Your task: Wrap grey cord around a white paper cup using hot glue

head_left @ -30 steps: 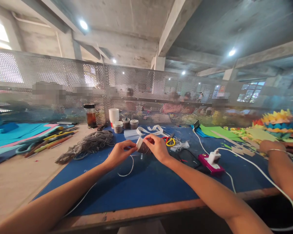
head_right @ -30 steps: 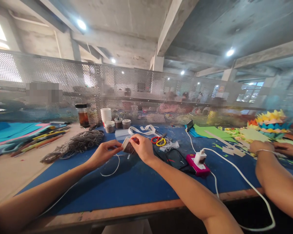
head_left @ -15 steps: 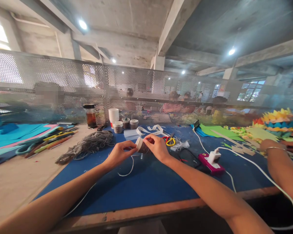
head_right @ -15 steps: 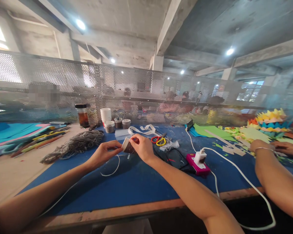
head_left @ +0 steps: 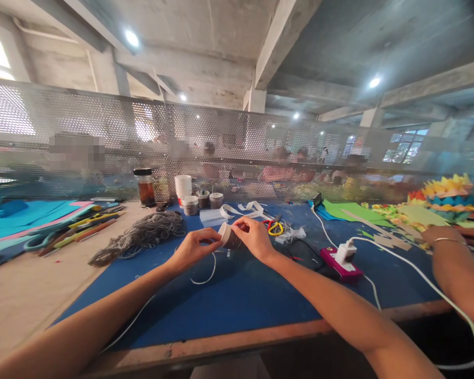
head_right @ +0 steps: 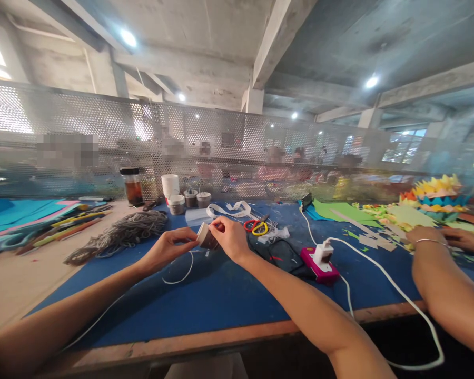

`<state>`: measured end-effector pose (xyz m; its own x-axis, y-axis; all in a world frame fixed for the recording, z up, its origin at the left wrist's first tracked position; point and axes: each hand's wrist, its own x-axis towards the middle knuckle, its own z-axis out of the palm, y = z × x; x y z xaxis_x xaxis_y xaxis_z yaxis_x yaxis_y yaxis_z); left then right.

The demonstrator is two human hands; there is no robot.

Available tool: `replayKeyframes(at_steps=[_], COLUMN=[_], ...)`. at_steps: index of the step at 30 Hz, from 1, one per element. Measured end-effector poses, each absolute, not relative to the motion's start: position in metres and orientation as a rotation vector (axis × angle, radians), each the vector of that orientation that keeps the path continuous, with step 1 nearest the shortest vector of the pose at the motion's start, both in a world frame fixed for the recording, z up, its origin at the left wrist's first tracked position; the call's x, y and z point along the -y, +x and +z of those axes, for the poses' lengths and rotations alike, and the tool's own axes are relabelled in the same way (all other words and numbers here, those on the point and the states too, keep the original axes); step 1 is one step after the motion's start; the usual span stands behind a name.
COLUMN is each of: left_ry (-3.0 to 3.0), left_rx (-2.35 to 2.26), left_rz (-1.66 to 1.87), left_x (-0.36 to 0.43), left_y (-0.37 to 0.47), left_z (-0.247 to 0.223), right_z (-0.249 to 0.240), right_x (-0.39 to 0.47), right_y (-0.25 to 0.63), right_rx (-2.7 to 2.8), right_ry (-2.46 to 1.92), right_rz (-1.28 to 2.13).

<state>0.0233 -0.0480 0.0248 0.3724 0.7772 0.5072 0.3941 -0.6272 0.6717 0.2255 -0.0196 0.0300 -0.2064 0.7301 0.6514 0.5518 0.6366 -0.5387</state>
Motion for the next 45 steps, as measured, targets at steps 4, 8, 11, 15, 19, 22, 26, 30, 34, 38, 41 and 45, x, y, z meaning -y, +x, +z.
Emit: replayKeyframes(at_steps=[4,8,11,15,19,22,26,30,34,38,41,45], left_ry=[2.205,2.191,2.155,2.131,2.056,1.978,1.878,1.773,1.659,1.572,1.434,1.264], left_rx=[-0.996,-0.962,-0.940,-0.899,-0.871,-0.857,-0.847,-0.929,-0.961,-0.942,-0.849,-0.798], left_rz=[1.165,1.169,1.161,1.141,1.142,1.151,1.211,1.341,1.358,1.344,1.354,1.380], left_x=[0.050,0.052,0.053,0.052,0.049,0.047,0.044,0.040,0.038,0.039,0.039,0.035], left_y=[0.023,0.024,0.025,0.025,0.023,0.023,0.021,0.016,0.012,0.015,0.016,0.013], left_z=[0.027,0.029,0.030,0.029,0.025,0.024,0.025,0.027,0.027,0.026,0.027,0.028], right_z=[0.028,0.026,0.025,0.023,0.024,0.027,0.033,0.033,0.025,0.021,0.023,0.026], right_x=[0.017,0.014,0.012,0.010,0.009,0.011,0.015,0.017,0.013,0.010,0.011,0.017], right_y=[0.226,0.226,0.227,0.227,0.228,0.229,0.231,0.229,0.228,0.228,0.229,0.227], right_rx=[1.881,1.871,1.875,1.874,1.873,1.879,1.859,1.866,1.915,1.921,1.922,1.975], right_ry=[-1.010,-1.013,-1.009,-1.026,-1.026,-0.992,-0.902,-0.865,-0.921,-0.902,-0.864,-0.818], right_rz=[0.275,0.332,0.363,0.372,0.362,0.319,0.176,0.124,0.234,0.283,0.250,0.115])
